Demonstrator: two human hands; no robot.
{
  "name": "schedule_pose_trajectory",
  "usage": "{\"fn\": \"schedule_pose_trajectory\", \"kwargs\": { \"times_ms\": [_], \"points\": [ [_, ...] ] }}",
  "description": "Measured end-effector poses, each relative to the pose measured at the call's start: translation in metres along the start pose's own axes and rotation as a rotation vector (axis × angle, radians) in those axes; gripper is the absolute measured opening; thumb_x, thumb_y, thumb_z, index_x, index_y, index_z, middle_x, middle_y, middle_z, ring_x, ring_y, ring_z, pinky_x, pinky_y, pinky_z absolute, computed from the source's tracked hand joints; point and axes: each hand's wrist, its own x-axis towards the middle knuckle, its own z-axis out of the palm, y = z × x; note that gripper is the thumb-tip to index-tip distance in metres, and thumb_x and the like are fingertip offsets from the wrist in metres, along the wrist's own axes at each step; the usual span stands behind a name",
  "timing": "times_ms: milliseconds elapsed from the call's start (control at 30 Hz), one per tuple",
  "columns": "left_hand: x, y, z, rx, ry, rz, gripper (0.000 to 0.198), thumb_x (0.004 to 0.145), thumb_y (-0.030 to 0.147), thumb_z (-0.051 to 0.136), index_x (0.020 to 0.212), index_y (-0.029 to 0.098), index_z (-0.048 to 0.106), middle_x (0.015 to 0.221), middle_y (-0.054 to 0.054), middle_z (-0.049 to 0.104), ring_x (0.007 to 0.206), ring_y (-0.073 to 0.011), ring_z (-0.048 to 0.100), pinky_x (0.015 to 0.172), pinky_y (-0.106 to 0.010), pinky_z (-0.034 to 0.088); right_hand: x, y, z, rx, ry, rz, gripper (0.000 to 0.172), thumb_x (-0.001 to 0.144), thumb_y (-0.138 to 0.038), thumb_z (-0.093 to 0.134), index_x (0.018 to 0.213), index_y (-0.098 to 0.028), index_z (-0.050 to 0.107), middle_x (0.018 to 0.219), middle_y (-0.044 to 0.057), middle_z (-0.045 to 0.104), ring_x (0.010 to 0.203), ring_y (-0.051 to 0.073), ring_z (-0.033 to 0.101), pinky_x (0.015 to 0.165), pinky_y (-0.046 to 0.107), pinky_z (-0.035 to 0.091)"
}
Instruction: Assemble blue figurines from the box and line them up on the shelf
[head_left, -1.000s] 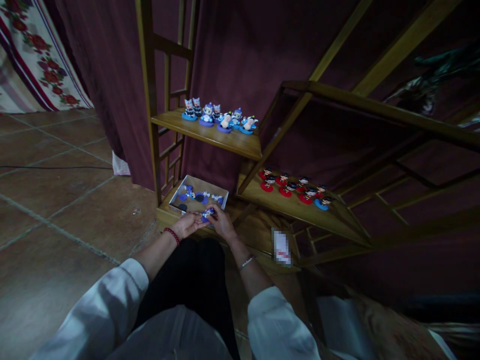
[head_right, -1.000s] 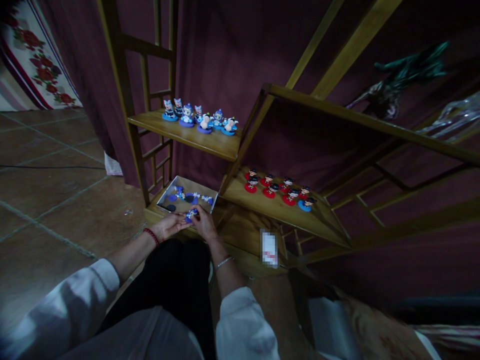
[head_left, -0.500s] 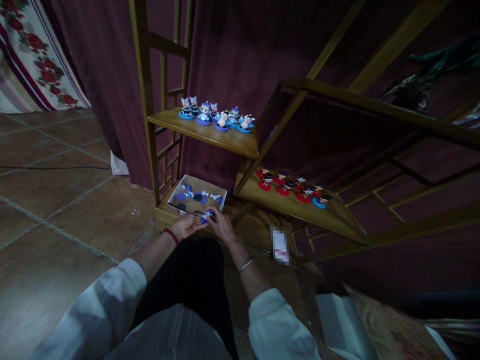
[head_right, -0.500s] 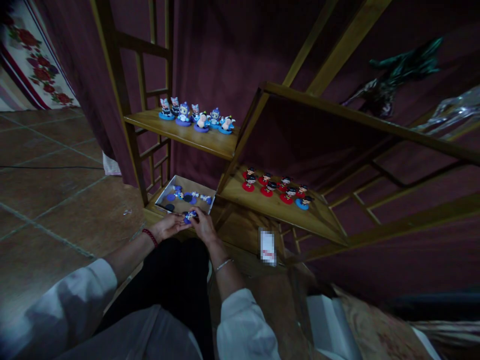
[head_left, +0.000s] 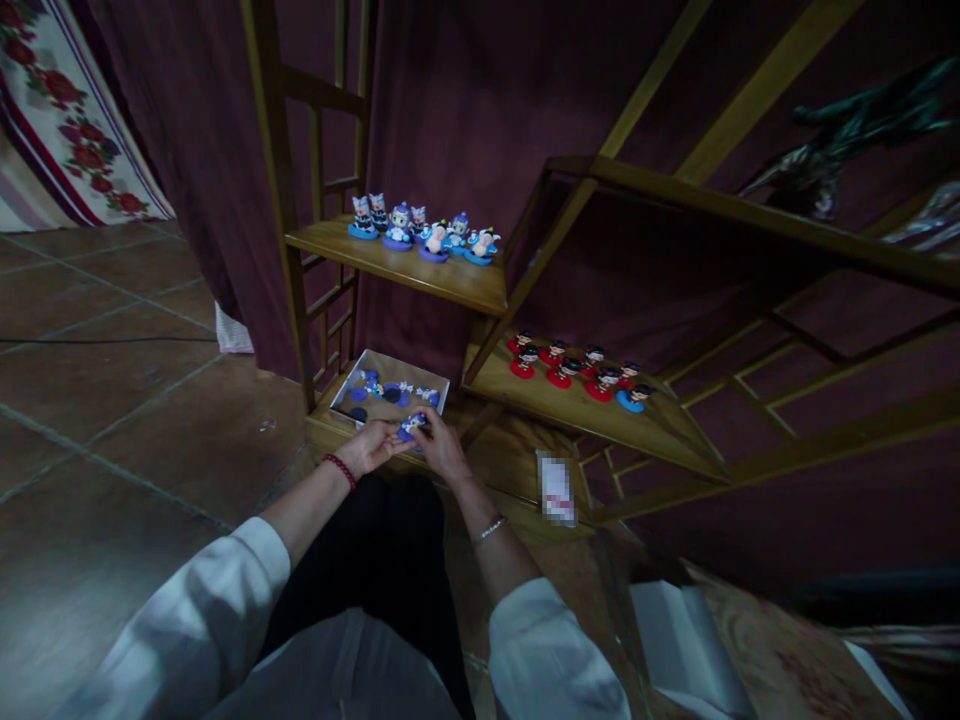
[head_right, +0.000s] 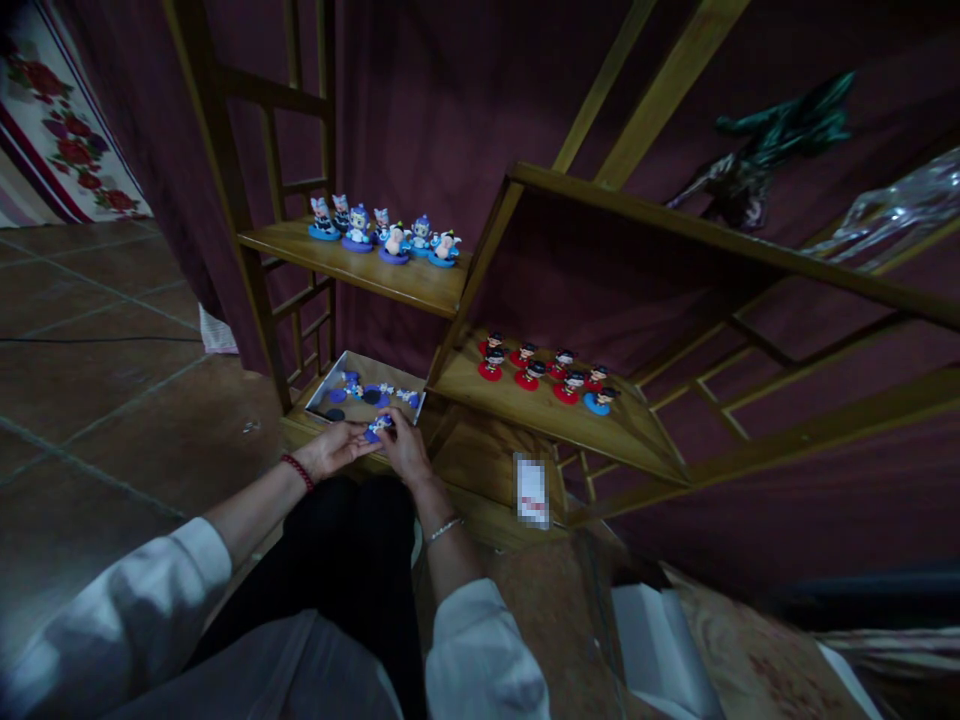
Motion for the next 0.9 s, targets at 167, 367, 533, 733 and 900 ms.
{"fn": "schedule_pose_trajectory", "kwargs": {
  "times_ms": [167, 367, 533, 733, 900],
  "points": [
    [-0.003, 0.006, 0.002, 0.014, 0.015, 0.0, 0.021, 0.078, -0.003, 0.038, 0.077, 0.006, 0.057, 0.072, -0.011, 0.064, 0.066, -0.0144, 0.063, 0.073, -0.032, 0.053, 0.003, 0.0, 0.003, 0.053, 0.034, 0.022, 0.03, 0.074, -0.028, 0.053, 0.103, -0.023, 0.051, 0.092, 0.0, 0.061, 0.077, 0.014, 0.061, 0.073, 0.028, 0.049],
    [-0.006, 0.009, 0.004, 0.007, 0.047, -0.004, 0.02, 0.078, -0.002, 0.037, 0.077, 0.005, 0.056, 0.07, -0.012, 0.064, 0.063, -0.0157, 0.063, 0.067, -0.032, 0.054, 0.002, 0.0, 0.004, 0.073, 0.031, 0.024, 0.03, 0.073, -0.027, 0.053, 0.103, -0.024, 0.053, 0.088, 0.0, 0.063, 0.077, 0.014, 0.061, 0.074, 0.028, 0.049],
    [-0.011, 0.01, 0.004, -0.026, -0.001, -0.018, 0.022, 0.075, -0.005, 0.036, 0.077, 0.004, 0.056, 0.07, -0.013, 0.064, 0.066, -0.0164, 0.064, 0.071, -0.033, 0.054, 0.005, -0.002, 0.002, 0.066, 0.058, 0.02, 0.03, 0.073, -0.026, 0.053, 0.103, -0.022, 0.054, 0.086, 0.0, 0.063, 0.077, 0.015, 0.061, 0.075, 0.028, 0.049],
    [-0.017, 0.006, -0.002, -0.06, -0.185, 0.073, 0.024, 0.073, -0.009, 0.039, 0.079, 0.002, 0.06, 0.085, -0.014, 0.066, 0.083, -0.0172, 0.064, 0.088, -0.035, 0.048, 0.005, -0.008, -0.005, 0.1, 0.059, -0.028, 0.031, 0.073, -0.027, 0.053, 0.103, -0.022, 0.055, 0.095, 0.001, 0.062, 0.084, 0.014, 0.06, 0.08, 0.028, 0.048],
    [-0.023, 0.005, 0.0, -0.041, -0.21, 0.117, 0.023, 0.076, -0.007, 0.043, 0.08, 0.003, 0.063, 0.085, -0.013, 0.066, 0.086, -0.0172, 0.063, 0.095, -0.038, 0.043, 0.006, -0.009, -0.008, 0.114, 0.041, -0.038, 0.032, 0.074, -0.027, 0.053, 0.106, -0.023, 0.055, 0.097, 0.001, 0.062, 0.085, 0.014, 0.06, 0.081, 0.027, 0.047]
  ]
}}
